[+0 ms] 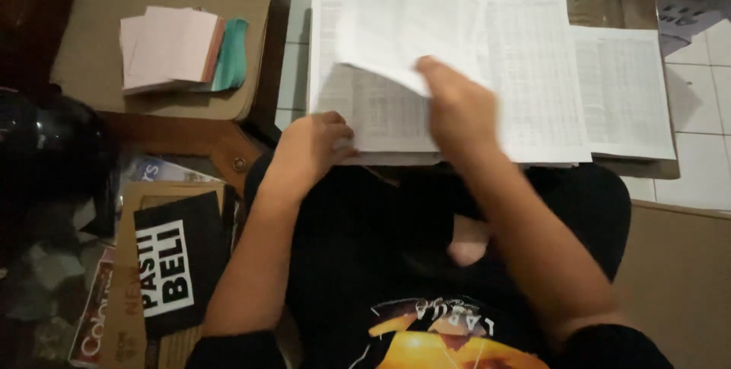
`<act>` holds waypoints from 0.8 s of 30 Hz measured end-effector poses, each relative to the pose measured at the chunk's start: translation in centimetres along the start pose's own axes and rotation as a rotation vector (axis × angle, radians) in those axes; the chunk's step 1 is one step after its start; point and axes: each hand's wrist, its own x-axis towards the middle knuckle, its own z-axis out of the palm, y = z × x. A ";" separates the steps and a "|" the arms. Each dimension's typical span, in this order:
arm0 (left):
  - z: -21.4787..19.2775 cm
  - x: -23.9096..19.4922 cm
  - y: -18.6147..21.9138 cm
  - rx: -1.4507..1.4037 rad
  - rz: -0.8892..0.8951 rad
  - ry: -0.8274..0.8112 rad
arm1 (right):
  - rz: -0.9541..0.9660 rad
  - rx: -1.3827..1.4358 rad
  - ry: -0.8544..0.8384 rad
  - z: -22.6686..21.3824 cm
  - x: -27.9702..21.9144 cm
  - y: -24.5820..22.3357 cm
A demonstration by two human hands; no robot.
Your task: The person sits cross-legged on the floor and flips through a stack of printed documents, separating a few sheets and placing them to the side. The person continues to flip through the remaining pages, occasionally pausing to adjust the stack.
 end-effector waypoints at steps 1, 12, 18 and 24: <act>-0.3 -0.1 0.4 -0.006 -0.005 -0.004 | 0.000 0.001 -0.009 0.8 -0.3 -1.3; 1.9 -0.5 -2.8 0.181 0.180 0.246 | -0.119 0.045 -0.422 3.6 -2.7 -4.9; -2.0 0.3 1.4 0.194 0.132 0.721 | 0.334 0.273 -0.515 4.9 -2.0 -2.8; 2.0 6.7 10.6 -0.295 0.248 0.802 | 0.879 0.686 0.040 -3.5 -1.5 5.1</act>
